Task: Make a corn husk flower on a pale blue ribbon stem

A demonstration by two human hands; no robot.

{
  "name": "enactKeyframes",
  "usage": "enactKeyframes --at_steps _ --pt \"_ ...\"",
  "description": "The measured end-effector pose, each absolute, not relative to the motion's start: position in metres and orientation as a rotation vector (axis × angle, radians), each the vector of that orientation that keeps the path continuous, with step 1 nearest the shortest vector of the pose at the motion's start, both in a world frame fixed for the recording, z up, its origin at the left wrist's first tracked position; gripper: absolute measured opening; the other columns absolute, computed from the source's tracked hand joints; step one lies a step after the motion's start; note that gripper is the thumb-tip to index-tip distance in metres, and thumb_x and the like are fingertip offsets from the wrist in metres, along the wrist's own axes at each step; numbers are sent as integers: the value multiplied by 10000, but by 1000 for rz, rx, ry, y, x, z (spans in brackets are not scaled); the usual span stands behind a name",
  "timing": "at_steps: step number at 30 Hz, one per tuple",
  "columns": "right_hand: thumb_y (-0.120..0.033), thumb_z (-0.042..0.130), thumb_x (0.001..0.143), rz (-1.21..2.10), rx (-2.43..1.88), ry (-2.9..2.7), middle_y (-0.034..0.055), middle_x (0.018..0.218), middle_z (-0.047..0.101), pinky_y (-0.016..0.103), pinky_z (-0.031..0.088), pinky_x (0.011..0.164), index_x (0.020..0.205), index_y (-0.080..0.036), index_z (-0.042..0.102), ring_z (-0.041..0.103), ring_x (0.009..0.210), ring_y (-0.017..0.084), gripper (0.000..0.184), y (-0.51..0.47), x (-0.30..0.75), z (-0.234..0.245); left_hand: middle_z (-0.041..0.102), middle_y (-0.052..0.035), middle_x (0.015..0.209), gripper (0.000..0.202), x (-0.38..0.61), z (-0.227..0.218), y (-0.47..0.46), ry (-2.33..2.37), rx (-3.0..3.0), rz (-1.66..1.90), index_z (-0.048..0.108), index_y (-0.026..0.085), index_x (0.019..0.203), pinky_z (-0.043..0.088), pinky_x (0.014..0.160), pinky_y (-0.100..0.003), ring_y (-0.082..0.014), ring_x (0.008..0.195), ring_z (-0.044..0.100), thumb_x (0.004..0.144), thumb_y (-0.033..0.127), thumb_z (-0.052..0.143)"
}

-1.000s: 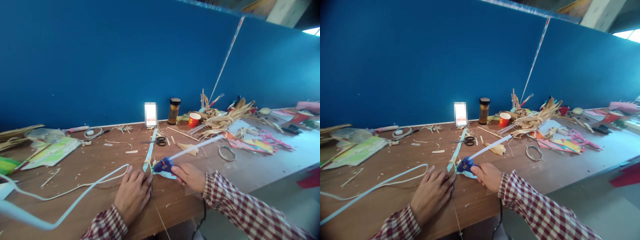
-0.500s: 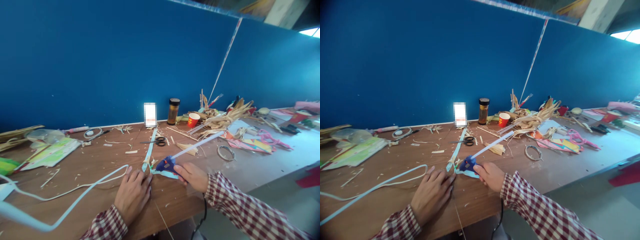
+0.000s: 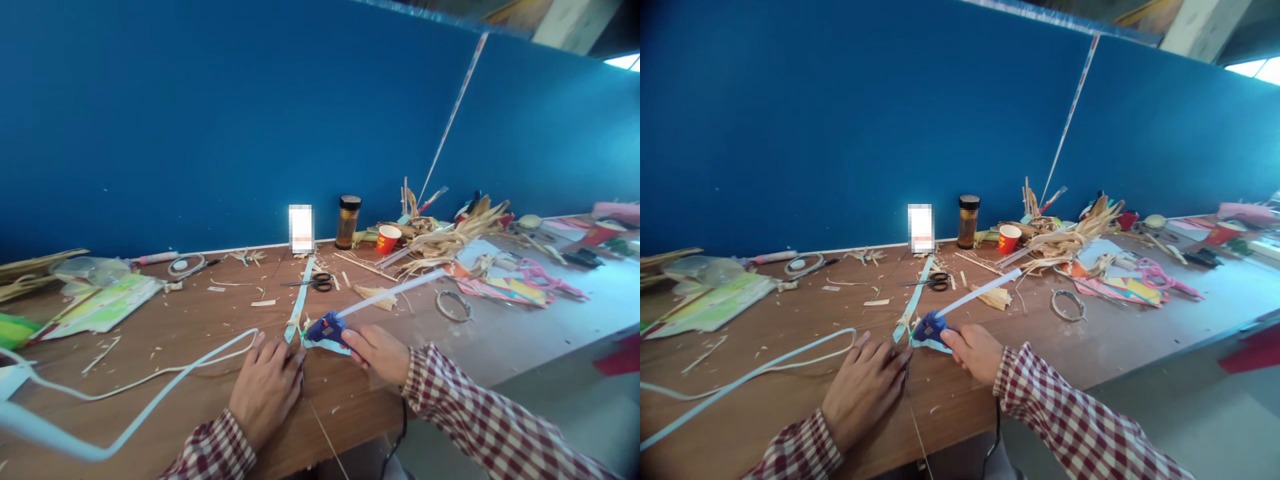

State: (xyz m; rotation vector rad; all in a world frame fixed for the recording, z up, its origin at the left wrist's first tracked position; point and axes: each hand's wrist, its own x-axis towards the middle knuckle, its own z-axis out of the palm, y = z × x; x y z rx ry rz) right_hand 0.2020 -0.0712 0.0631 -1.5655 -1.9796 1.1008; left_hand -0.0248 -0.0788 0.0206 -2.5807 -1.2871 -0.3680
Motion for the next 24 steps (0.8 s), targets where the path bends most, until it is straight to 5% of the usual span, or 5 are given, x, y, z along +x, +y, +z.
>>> enactKeyframes --at_steps 24 --pt "-443 288 898 1133 -1586 -1969 -13 486 477 215 372 489 569 -172 462 478 442 94 461 -77 206 72 587 -67 916 326 -25 22 -79 -1303 -2586 -327 586 267 1119 237 995 -498 -231 946 495 850 300 406"
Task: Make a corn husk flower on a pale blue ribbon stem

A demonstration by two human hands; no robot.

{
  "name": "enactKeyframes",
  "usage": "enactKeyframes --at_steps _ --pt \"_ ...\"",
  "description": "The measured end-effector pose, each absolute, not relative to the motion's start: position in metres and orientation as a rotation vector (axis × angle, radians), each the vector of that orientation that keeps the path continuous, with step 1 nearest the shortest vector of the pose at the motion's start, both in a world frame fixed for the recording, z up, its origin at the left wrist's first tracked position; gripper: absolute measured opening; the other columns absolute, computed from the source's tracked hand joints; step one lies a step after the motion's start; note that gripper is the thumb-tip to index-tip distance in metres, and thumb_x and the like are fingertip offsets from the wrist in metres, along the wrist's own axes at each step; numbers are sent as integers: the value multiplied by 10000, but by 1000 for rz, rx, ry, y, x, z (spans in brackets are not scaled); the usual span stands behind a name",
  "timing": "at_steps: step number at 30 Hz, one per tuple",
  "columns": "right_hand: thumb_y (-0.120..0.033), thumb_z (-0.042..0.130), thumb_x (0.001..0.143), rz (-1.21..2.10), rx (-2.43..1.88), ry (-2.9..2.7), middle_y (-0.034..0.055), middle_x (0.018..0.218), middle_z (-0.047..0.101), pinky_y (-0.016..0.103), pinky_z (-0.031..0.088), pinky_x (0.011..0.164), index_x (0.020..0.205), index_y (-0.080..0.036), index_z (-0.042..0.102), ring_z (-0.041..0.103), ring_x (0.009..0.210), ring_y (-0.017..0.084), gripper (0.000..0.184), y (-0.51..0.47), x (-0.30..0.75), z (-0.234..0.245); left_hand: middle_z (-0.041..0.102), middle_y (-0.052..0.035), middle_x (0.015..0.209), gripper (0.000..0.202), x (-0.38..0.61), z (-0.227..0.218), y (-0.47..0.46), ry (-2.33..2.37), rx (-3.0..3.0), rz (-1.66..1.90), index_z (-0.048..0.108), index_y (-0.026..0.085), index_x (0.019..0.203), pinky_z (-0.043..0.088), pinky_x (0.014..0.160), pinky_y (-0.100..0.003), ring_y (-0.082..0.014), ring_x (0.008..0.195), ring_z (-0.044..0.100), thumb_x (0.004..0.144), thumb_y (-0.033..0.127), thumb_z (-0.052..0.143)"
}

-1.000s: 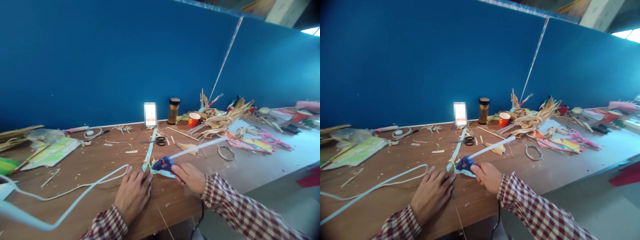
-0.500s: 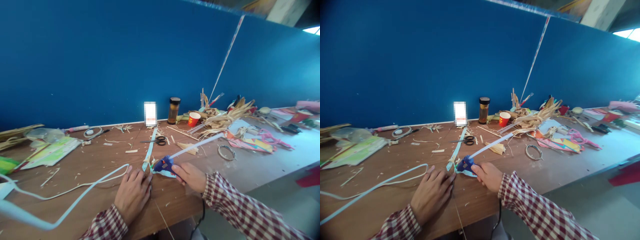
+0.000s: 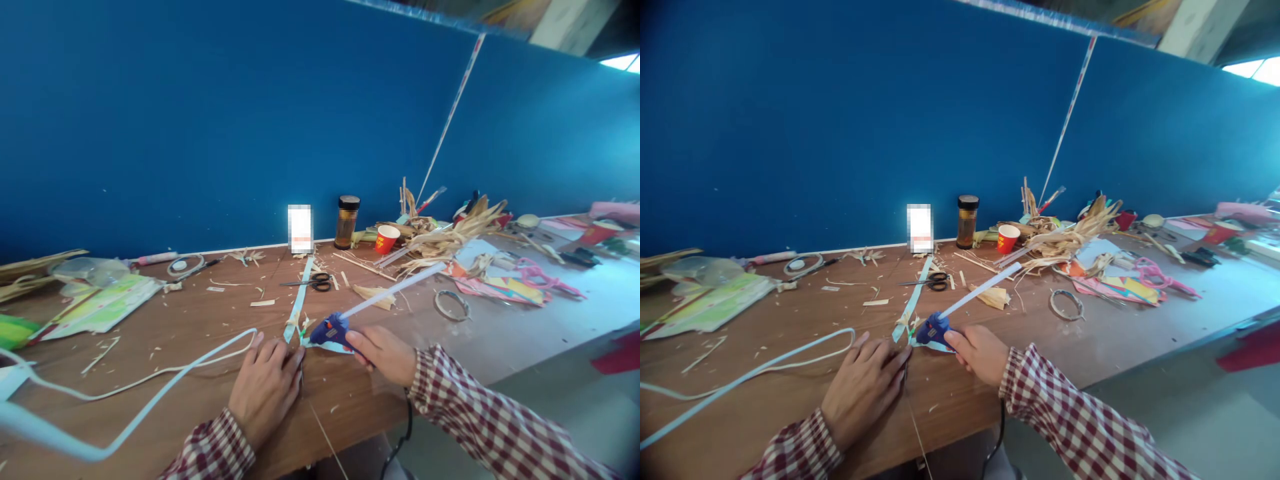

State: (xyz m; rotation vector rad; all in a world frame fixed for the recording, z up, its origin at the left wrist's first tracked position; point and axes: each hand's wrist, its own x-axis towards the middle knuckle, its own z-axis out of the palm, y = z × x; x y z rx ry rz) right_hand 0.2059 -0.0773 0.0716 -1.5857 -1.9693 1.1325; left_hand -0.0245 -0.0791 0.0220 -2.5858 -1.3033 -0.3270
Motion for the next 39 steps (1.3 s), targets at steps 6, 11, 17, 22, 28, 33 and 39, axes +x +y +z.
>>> enactKeyframes --at_steps 6,11,17,22,28,33,39 --pt "-429 279 904 1152 -1567 -1969 -17 482 476 210 363 478 573 -171 453 473 434 91 455 -76 207 71 591 -63 901 318 -25 24 -79 -1307 -2595 -335 595 257 1105 241 993 -493 -229 937 501 848 294 411" --pt "-447 272 902 1140 -1548 -2056 -12 486 483 214 370 499 590 -169 466 479 444 95 461 -73 210 69 589 -61 921 323 -25 23 -79 -1319 -2607 -338 587 261 1116 240 995 -496 -225 943 503 850 296 407" --pt "-437 266 909 1088 -1557 -2139 -13 498 497 213 344 495 633 -157 493 467 440 88 454 -69 209 74 591 -65 917 329 -26 22 -79 -1317 -2603 -331 584 267 1121 245 994 -502 -230 942 507 848 317 407" --pt "-437 271 909 1039 -1565 -2186 -7 512 512 217 313 489 658 -147 517 455 446 88 455 -68 208 77 610 -53 890 305 -27 24 -80 -1299 -2623 -343 612 286 1076 246 989 -518 -238 949 512 844 307 415" --pt "-436 277 907 1008 -1582 -2191 -6 514 513 218 306 492 655 -150 523 458 459 91 454 -70 207 78 620 -61 900 323 -27 26 -80 -1319 -2619 -331 609 270 1095 258 982 -521 -251 956 515 842 320 416" --pt "-445 268 906 1036 -1583 -2162 -10 489 493 219 318 497 615 -157 497 460 448 92 470 -70 208 76 615 -58 883 319 -27 27 -78 -1341 -2641 -331 612 272 1082 259 984 -514 -244 941 518 837 347 423" --pt "-441 266 907 1049 -1564 -2141 -12 464 481 224 329 505 588 -160 481 462 439 94 476 -71 210 71 633 -53 971 300 -28 21 -71 -1222 -2694 -433 623 233 1037 240 1002 -487 -231 981 512 828 363 452"
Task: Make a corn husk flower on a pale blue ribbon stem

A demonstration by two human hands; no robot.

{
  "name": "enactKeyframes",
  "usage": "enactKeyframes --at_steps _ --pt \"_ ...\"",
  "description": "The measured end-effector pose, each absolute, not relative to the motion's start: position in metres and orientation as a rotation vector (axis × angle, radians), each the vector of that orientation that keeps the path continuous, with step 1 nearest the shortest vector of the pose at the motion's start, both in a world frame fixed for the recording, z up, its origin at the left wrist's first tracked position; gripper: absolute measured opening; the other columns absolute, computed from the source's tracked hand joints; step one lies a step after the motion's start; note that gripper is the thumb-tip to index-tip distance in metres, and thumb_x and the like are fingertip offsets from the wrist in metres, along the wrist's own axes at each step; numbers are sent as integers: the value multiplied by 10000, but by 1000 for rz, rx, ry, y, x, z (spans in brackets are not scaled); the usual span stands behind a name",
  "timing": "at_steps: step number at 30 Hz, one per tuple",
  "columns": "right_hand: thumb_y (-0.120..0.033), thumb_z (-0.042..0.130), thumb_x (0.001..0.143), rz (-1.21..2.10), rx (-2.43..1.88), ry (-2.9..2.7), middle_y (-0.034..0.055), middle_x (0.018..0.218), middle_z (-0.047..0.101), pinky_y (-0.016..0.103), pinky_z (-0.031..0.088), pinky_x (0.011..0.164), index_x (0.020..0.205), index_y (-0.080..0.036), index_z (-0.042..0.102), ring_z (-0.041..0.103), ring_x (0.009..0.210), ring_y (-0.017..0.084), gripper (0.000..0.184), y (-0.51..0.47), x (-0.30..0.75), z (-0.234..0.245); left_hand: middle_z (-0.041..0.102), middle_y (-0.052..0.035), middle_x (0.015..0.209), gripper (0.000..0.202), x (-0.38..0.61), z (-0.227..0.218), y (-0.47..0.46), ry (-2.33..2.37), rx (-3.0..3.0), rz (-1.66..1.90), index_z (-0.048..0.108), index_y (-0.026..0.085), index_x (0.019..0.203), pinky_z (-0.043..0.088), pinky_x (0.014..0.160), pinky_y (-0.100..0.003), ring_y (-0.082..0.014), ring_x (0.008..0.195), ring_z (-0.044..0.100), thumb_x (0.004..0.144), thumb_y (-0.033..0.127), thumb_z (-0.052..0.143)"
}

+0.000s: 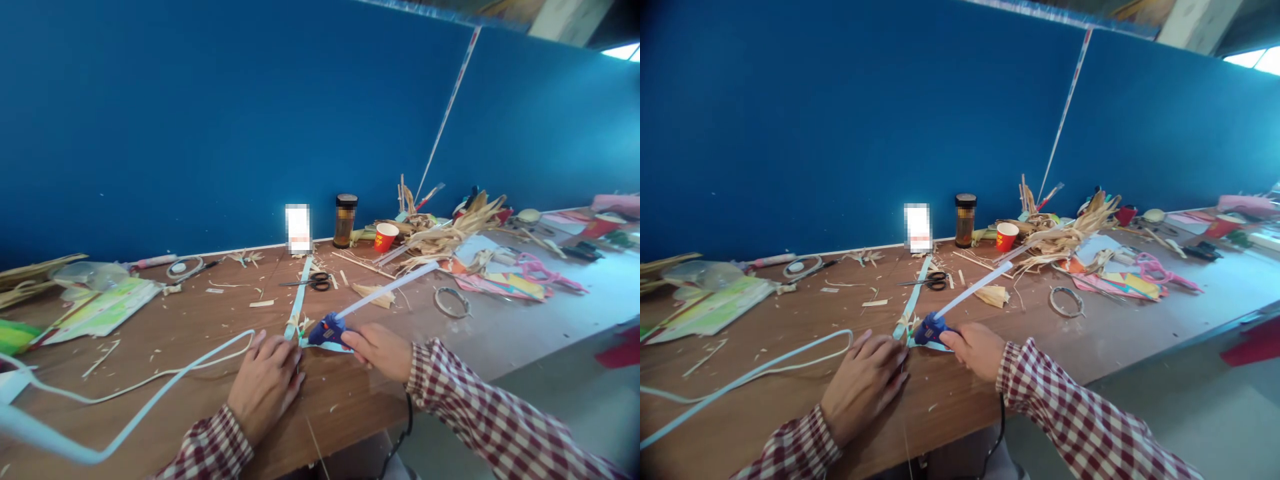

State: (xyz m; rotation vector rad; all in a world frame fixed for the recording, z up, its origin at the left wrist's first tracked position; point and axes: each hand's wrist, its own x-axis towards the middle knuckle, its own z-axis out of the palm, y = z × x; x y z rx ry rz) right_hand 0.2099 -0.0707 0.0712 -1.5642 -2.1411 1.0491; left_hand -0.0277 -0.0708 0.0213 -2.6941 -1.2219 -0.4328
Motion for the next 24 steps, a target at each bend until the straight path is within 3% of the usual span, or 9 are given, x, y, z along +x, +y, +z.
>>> enactKeyframes --at_steps 3,7,18,24 --pt "-447 273 904 1046 -1584 -2129 -8 468 484 224 332 507 587 -158 483 468 441 95 478 -71 210 70 634 -59 1059 305 -30 14 -65 -1070 -2733 -516 612 210 1056 204 1032 -462 -226 1073 486 834 346 453" --pt "-442 275 905 1057 -1598 -2128 -11 469 479 221 328 497 597 -159 484 468 443 95 468 -71 210 72 606 -83 1146 322 -33 11 -59 -971 -2803 -510 600 171 1064 260 1027 -427 -239 1185 420 829 340 459" --pt "-430 282 908 1065 -1586 -2135 -15 467 478 225 343 508 590 -163 471 472 448 97 457 -71 208 77 563 -118 1206 370 -41 18 -51 -998 -3013 -401 472 168 1155 281 1026 -469 -240 1219 402 807 288 498" --pt "-430 275 910 1072 -1550 -2138 -14 509 502 219 339 497 624 -165 483 461 445 91 441 -71 209 74 529 -74 1266 212 -44 20 -54 -976 -3025 -382 564 207 990 257 1030 -474 -240 1240 378 823 310 486"
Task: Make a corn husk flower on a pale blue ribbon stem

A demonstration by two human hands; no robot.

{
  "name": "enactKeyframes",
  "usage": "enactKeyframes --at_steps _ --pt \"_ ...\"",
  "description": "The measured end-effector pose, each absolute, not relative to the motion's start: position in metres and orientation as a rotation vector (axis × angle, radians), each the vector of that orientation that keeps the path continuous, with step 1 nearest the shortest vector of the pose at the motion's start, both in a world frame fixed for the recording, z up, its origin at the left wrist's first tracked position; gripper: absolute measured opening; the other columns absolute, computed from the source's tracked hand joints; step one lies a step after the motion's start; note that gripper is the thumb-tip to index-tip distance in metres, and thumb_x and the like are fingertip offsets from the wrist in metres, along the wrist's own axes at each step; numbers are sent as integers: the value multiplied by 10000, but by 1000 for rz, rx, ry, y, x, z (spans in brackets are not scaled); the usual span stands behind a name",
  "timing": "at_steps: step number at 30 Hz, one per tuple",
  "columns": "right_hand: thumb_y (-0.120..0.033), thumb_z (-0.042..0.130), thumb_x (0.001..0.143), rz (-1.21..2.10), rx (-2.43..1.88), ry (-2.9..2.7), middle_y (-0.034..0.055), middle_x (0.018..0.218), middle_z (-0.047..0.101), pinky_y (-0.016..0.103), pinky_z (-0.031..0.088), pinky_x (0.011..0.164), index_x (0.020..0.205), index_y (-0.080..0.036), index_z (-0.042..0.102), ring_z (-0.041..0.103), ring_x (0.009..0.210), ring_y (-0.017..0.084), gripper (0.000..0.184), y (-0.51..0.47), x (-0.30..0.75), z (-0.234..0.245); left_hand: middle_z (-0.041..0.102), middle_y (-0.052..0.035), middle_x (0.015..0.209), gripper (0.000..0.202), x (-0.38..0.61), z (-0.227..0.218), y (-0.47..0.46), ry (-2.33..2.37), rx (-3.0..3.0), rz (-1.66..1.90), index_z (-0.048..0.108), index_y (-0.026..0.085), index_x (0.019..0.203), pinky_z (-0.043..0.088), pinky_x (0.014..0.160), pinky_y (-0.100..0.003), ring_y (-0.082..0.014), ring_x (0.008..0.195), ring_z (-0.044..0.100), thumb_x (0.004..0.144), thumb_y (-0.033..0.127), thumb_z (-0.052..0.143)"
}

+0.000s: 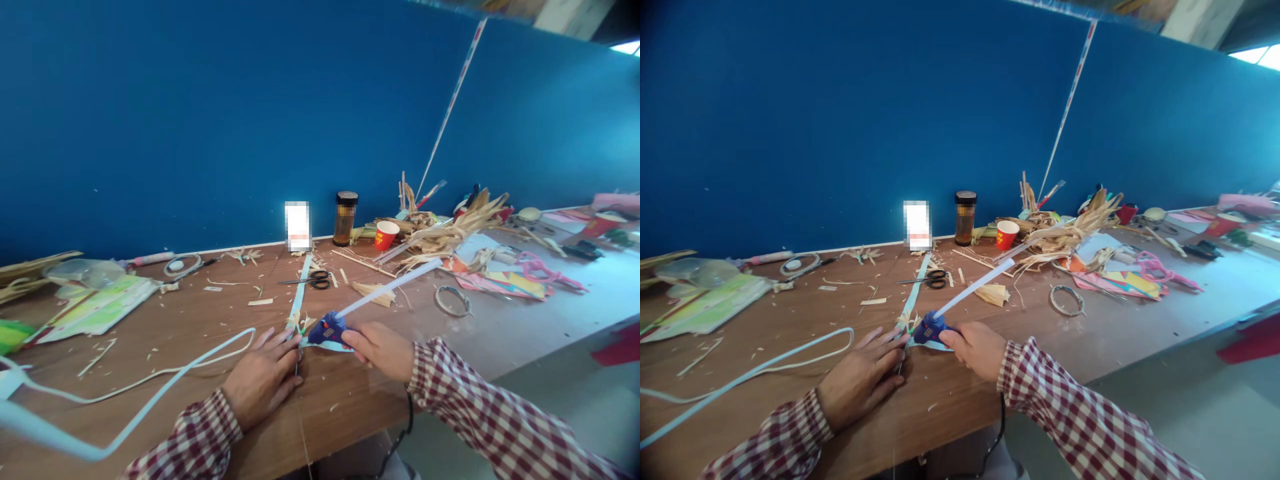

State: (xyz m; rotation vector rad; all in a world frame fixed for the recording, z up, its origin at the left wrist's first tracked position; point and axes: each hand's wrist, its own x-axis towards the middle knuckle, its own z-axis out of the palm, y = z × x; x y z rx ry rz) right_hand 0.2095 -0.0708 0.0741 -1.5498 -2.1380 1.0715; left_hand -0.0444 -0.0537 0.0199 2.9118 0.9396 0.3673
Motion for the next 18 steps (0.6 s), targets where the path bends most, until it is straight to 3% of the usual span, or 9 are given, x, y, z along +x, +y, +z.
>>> enactKeyframes --at_steps 5,18 --pt "-427 272 910 1124 -1584 -2064 -16 491 479 215 355 503 608 -166 468 462 445 91 445 -74 209 72 534 -69 1262 166 -44 21 -56 964 2911 403 592 209 896 264 1020 -475 -238 1227 393 818 319 494" --pt "-430 280 909 1105 -1543 -2032 -25 486 477 204 347 490 606 -165 483 472 446 89 450 -80 205 74 545 -55 1249 168 -44 21 -58 971 2888 408 590 218 889 234 1021 -495 -244 1218 399 826 330 482"
